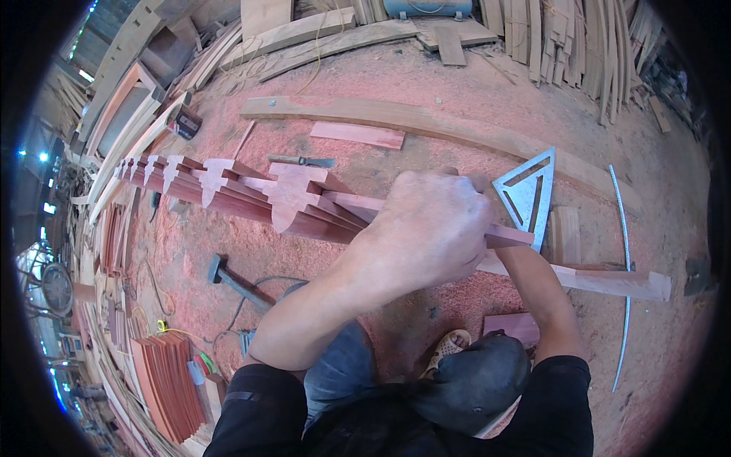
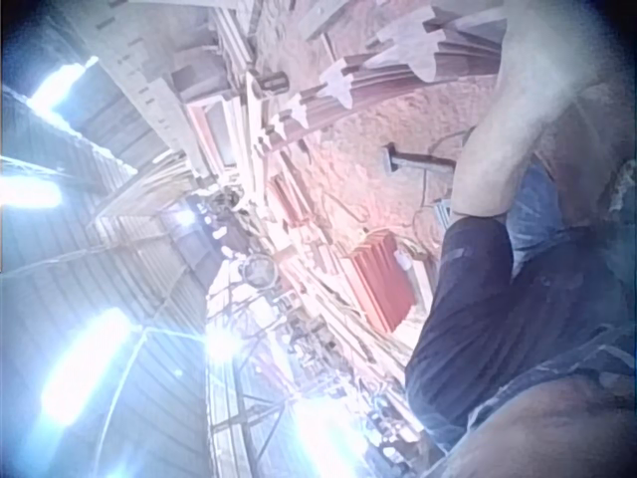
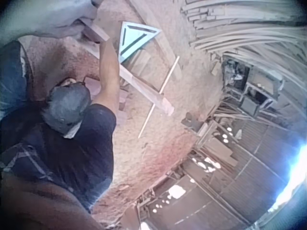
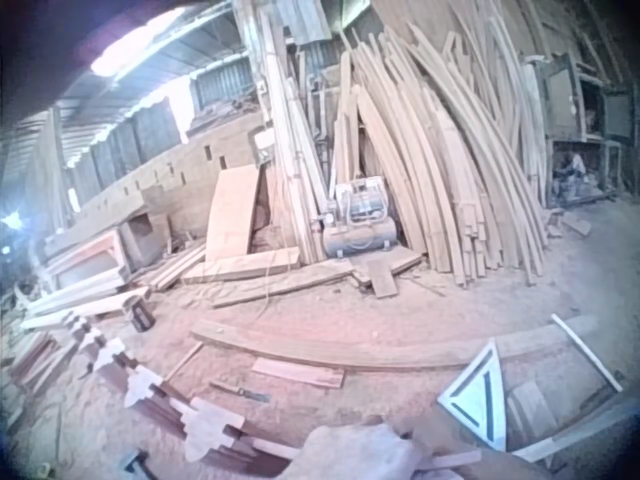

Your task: The person assembles small reddish wooden pieces by aligning them with a metal triangle guide and fastening them with a nail gun. They repeatedly pick up pieces, align them, and nail them together while sitting on the floor.

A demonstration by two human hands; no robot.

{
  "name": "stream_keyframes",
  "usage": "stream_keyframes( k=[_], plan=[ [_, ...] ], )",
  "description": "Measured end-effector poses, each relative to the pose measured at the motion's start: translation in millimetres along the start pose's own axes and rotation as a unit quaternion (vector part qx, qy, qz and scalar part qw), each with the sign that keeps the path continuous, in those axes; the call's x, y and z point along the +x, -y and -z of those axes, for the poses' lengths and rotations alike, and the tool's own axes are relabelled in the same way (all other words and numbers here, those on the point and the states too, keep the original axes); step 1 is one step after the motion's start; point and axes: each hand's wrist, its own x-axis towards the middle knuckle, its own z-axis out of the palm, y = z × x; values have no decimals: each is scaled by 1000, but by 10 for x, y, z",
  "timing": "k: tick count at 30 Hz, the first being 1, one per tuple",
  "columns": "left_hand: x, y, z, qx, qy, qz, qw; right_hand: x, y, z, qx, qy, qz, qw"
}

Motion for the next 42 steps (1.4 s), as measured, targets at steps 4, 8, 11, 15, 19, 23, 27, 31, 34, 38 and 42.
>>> stream_keyframes(
  k=[4, 8, 11, 15, 19, 23, 27, 31, 34, 38, 42],
  plan=[
    [-2, -2, 6, -4, -7, -3, 1000, 45, 8, 61, 1, 3, 5, 1000],
    [13, -10, 34, -3, 14, 5, 1000, 14, -19, 19, -1, 0, 6, 1000],
    [21, 17, 38, -9, 61, 22, 998, -48, -67, -64, 0, -4, 8, 1000],
    [16, 71, 69, -32, 17, -26, 999, -136, -136, -191, 2, -8, 14, 1000],
    [-19, 56, 220, -64, 17, -57, 996, -202, -198, -245, 2, -16, 20, 1000],
    [-180, -59, 357, 114, -8, -64, 991, -193, -243, -259, 0, -14, 26, 1000],
    [-100, -158, 92, 70, -27, -88, 993, -160, -291, -288, -2, -12, 28, 1000],
    [11, -79, 8, 105, -23, -46, 993, -184, -315, -327, -8, -14, 27, 999],
    [61, -67, 5, 97, 1, -65, 993, -181, -332, -326, -11, -9, 27, 1000],
    [81, -72, -17, 60, 15, -46, 997, -104, -403, -328, -9, 6, 22, 1000],
    [77, -18, -79, 59, 2, -49, 997, -192, -506, -253, -21, 37, 16, 999]
  ],
)
